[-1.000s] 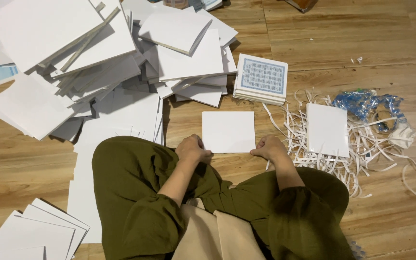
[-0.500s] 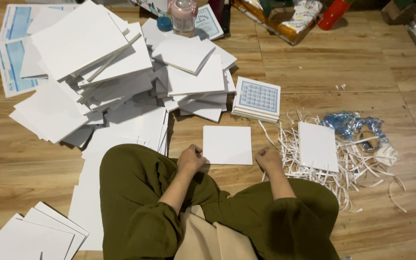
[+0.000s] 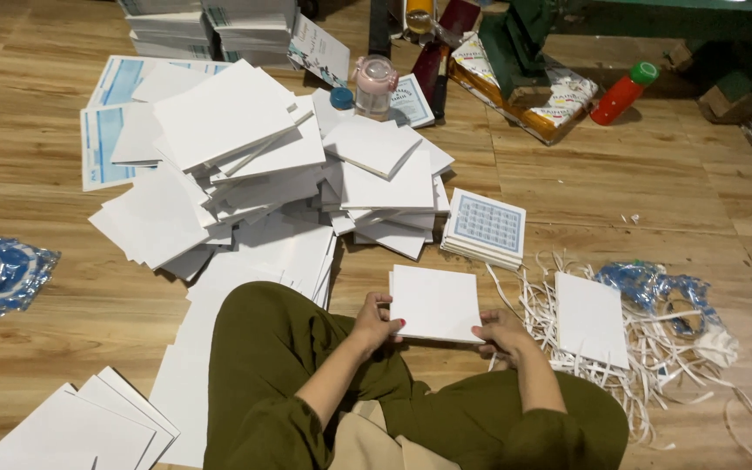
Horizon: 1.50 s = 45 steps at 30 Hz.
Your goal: The person sits on the floor and assembles small square cards by placing a printed insert into a white cover. They handle the cards by hand, aligning the pieces and stacking the completed items.
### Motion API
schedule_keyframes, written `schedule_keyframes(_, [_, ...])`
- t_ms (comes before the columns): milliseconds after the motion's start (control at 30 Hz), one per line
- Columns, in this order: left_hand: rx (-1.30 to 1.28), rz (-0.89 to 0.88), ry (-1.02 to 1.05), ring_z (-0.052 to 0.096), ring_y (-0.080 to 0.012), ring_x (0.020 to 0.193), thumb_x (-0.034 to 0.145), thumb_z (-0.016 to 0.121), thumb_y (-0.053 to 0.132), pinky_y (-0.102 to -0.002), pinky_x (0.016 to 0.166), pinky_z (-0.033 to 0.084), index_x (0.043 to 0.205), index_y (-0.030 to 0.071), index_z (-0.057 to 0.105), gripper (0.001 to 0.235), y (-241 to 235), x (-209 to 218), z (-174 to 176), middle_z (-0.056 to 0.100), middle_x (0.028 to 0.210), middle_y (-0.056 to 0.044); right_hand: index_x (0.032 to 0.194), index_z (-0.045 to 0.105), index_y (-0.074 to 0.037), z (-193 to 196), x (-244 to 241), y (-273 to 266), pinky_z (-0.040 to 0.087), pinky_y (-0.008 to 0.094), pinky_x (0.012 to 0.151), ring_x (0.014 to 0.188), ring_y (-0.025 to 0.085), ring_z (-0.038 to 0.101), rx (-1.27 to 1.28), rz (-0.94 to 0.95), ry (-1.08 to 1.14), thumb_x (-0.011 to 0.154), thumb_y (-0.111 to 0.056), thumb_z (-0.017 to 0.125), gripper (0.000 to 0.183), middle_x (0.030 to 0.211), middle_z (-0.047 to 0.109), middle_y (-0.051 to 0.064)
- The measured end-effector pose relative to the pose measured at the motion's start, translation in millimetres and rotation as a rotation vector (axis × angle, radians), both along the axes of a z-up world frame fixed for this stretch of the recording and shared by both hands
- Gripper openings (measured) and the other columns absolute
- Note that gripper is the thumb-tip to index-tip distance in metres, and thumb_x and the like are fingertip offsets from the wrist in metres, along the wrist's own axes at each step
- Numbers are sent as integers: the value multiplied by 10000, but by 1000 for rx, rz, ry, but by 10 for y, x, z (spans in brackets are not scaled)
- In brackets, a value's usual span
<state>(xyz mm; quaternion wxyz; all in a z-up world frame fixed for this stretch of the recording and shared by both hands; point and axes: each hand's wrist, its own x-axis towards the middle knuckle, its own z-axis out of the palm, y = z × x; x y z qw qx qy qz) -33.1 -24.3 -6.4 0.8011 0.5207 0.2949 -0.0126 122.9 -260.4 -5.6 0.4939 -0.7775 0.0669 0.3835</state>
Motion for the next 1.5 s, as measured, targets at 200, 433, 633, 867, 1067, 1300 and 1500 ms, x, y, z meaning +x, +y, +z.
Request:
schedule_keyframes(200, [13,141,-332,572,-135,673,753,611,-30,-224,532,570,1238,73,293,589,16,145,943,535,837,-93,1096,524,-144,722,-23,8,503,205,502,677,151,619,580,-367,-164,839,-336,606,330,754,562,22])
schedule_keyframes(433, [73,252,-566,604,-151,644,741,661,4,-279,553,577,1246,103,303,628,814,926,1349,569,855,-112,1009,578,-178,115,271,-224,552,268,594,672,159,637,568,-558,-112,823,-344,631,255,771,617,27])
schedule_keyframes(633, [788,338,-24,449,-383,1155,750,706,241,-478,924,425,1246,35,366,636,943,733,1021,368,1257,-233,1045,550,-119,-10,266,-105,545,289,561,652,182,631,423,-488,-130,840,-280,604,266,764,607,65])
schedule_keyframes(867, [1312,-197,134,211,-435,1258,782,629,182,-570,996,261,1240,38,386,538,74,18,879,207,1365,-212,1028,581,-118,192,-37,276,529,314,557,693,217,641,-182,3,-455,784,-227,607,269,777,641,103])
schedule_keyframes(1067, [1420,-893,308,85,-369,1325,748,672,245,-562,1047,160,1313,114,297,690,14,78,623,114,1417,-171,1063,561,-171,232,-99,621,498,364,814,1011,253,566,-476,528,-815,774,-256,623,307,1018,553,50])
schedule_keyframes(1300, [1444,-1003,406,90,-428,1313,793,633,359,-548,994,276,1392,122,165,796,49,203,444,77,1434,-225,1272,390,-70,697,175,1006,449,482,883,1194,334,398,-647,652,-986,784,-171,612,546,1330,353,147])
schedule_keyframes(1500, [1479,-1027,438,115,-430,1303,778,634,437,-554,990,280,1404,148,171,830,41,272,593,93,1435,-223,1257,407,-114,27,864,1034,400,434,926,1166,270,424,-854,641,-1167,774,-334,639,579,1236,452,89])
